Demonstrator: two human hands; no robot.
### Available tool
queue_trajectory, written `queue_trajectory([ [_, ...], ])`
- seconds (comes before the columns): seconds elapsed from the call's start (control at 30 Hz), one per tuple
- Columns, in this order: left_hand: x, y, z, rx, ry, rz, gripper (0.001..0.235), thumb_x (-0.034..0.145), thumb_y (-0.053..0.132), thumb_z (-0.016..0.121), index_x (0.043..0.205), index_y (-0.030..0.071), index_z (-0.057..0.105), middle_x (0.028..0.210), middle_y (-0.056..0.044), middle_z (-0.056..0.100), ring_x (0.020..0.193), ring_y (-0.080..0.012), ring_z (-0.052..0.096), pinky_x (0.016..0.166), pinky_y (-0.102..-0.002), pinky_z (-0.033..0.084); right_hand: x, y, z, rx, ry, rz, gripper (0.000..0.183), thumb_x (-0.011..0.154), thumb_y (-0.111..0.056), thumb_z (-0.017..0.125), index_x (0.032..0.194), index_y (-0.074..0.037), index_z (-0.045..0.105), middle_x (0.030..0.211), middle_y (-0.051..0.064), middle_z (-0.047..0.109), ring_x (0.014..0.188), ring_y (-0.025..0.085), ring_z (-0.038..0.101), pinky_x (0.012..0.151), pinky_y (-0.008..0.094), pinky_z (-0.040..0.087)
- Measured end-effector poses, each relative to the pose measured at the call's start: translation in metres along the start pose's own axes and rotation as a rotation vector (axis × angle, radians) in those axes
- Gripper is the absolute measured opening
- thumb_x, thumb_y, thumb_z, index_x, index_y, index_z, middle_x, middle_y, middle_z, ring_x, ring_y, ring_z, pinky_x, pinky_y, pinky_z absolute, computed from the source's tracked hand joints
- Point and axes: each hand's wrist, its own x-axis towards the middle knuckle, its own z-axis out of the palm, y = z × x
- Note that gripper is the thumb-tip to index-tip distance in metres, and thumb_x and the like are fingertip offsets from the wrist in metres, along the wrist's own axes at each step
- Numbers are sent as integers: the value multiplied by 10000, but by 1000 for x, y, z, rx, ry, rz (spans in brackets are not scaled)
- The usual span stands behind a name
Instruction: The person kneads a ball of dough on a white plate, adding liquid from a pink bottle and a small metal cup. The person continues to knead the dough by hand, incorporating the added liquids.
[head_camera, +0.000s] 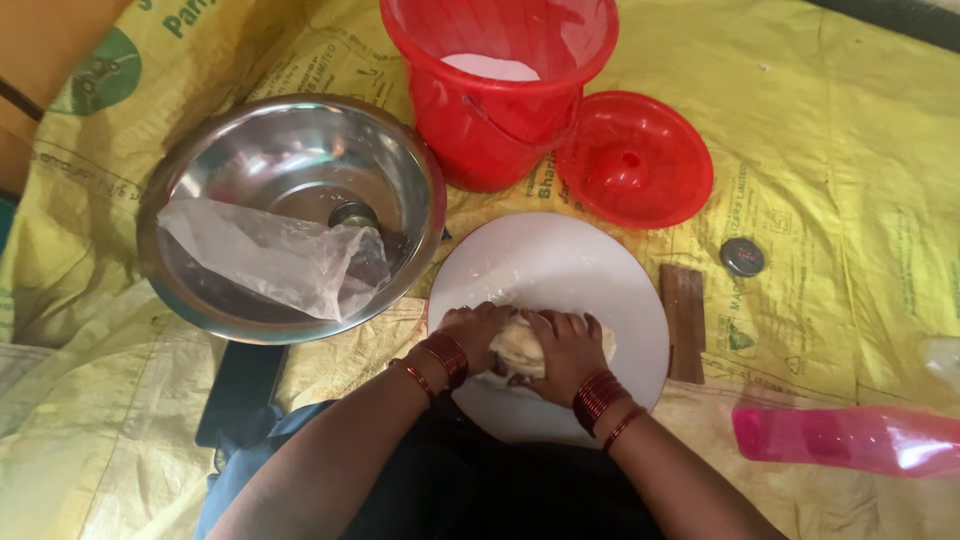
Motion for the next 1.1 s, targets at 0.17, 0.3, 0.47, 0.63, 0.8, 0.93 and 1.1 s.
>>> queue_trajectory([
  [0.17, 23, -17, 5, -55, 206, -34, 624, 805, 372, 801, 1361, 198, 577, 1228, -147, 685, 1098, -330, 685, 934, -468, 539, 32, 20, 10, 0, 141, -30, 784, 741, -583, 788, 1387, -227, 524, 1207, 110, 679, 1109, 348, 635, 941, 528, 480],
  [0.3, 51, -23, -3, 42, 195, -152, 372, 913, 342, 683, 1249, 189, 631, 1092, -146, 731, 1012, -325, 722, 869, -469, 570, 63, 23, -2, 122, -14, 147, 629, 831, -546, 716, 1330, -205, 542, 1136, 113, 719, 1031, 347, 688, 863, 514, 529],
  [0.47, 72, -29, -10, 39, 220, -235, 287, 974, 378, 604, 1181, 183, 645, 1034, -138, 755, 991, -328, 731, 853, -483, 574, 90, 16, -24, 194, -180, 295, 487, 940, -555, 572, 1279, -205, 565, 1113, 93, 748, 1048, 309, 713, 911, 471, 544],
  [0.63, 82, -35, 0, 159, 285, -220, 314, 972, 397, 598, 1151, 140, 627, 990, -137, 748, 930, -333, 737, 813, -476, 567, 97, 17, -20, 115, -159, 329, 567, 948, -639, 533, 1303, -198, 559, 1092, 129, 739, 1029, 327, 708, 912, 485, 530],
  [0.8, 49, -30, 25, 355, 401, -64, 555, 914, 477, 638, 1271, 68, 525, 1065, -154, 670, 939, -340, 690, 889, -490, 481, 63, 14, 19, -48, 251, 159, 609, 841, -615, 695, 1243, -169, 589, 1059, 143, 710, 990, 342, 677, 902, 527, 475],
  [0.93, 9, -19, 27, 324, 279, 40, 613, 935, 406, 657, 1403, 69, 450, 1253, -181, 538, 1124, -348, 585, 999, -501, 409, 22, 3, 39, -95, 432, 54, 708, 692, -500, 820, 1278, -182, 583, 1163, 117, 639, 1100, 330, 584, 995, 545, 387],
  [1.1, -27, -2, 10, 219, 189, 99, 747, 776, 335, 806, 1377, 95, 433, 1486, -189, 385, 1327, -410, 440, 1088, -521, 348, -9, -6, 27, -5, 337, -17, 782, 648, -455, 860, 1309, -175, 549, 1298, 152, 540, 1243, 364, 479, 1093, 571, 290],
])
